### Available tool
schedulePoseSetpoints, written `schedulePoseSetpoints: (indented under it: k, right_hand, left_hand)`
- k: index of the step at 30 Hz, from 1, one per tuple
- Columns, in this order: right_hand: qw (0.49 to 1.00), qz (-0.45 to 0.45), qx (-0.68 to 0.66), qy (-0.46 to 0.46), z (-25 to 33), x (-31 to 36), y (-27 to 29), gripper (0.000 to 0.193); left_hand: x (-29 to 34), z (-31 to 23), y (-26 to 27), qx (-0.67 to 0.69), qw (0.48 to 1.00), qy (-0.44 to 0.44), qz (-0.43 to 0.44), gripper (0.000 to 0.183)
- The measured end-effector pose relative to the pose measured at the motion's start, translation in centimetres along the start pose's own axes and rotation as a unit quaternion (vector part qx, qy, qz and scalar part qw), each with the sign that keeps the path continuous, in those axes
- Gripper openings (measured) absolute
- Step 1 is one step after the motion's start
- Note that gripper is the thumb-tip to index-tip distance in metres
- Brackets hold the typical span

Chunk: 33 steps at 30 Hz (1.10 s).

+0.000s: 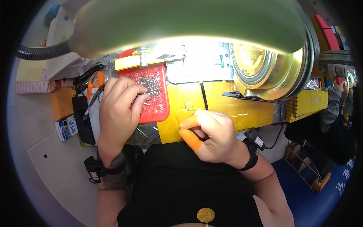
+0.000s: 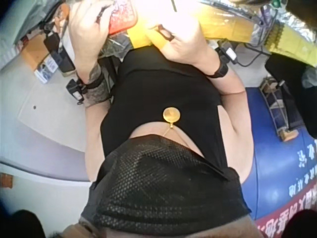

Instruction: Assemble fine electronic or mechanical components using adhesive and precision manual tools at a factory workstation.

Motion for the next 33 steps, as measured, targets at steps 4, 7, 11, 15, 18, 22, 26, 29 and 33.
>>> schedulePoseSetpoints:
  k: [4, 7, 11, 15, 18, 22, 26, 29, 33]
  right_hand:
    - [1.000, 0.000, 0.007, -0.014, 0.2, -0.1, 0.0, 0.014]
    - [1.000, 0.006, 0.018, -0.021, 0.2, -0.6, -0.1, 0.014]
    - [0.999, 0.023, 0.027, -0.024, 0.7, -2.0, -1.0, 0.012]
    - [0.999, -0.001, 0.005, -0.040, 1.0, -4.0, -2.5, 0.012]
    - [0.998, -0.009, -0.042, -0.034, 1.1, -4.8, -3.0, 0.018]
    - [0.879, 0.073, -0.417, -0.220, 0.2, -4.3, -4.5, 0.017]
    - [0.843, 0.068, -0.478, -0.238, 0.3, -3.6, -4.2, 0.013]
    - [0.887, 0.001, -0.415, -0.204, 0.1, -3.7, -2.8, 0.009]
    - [0.958, -0.110, -0.264, -0.031, 1.4, -4.8, -0.5, 0.006]
  left_hand:
    - [0.1, 0.2, 0.1, 0.015, 1.000, -0.002, -0.011, 0.009]
    - [0.1, 0.4, 0.3, 0.013, 1.000, 0.012, -0.014, 0.007]
    - [1.3, 1.7, 0.1, 0.145, 0.984, 0.100, -0.036, 0.006]
    - [2.0, 1.4, 0.1, 0.366, 0.917, 0.139, -0.081, 0.005]
    - [1.7, -0.7, 1.9, 0.399, 0.903, 0.094, -0.130, 0.006]
    - [2.0, -2.0, 1.8, 0.482, 0.860, 0.117, -0.121, 0.005]
    - [1.3, -3.1, 2.7, 0.414, 0.895, 0.074, -0.146, 0.008]
    - [0.2, -3.9, 4.3, 0.314, 0.936, 0.027, -0.158, 0.010]
    - [-1.4, -4.9, 6.4, 0.192, 0.970, -0.031, -0.148, 0.012]
Point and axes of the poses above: each hand's wrist, its own x-axis away from the middle knuckle, its own y-axis out of the back of the hand, z = x × y, the point moved 8 cm from there along -x, towards the middle knuckle, and after that the axes turned 13 degrees about -x, right-handed, at the moved point
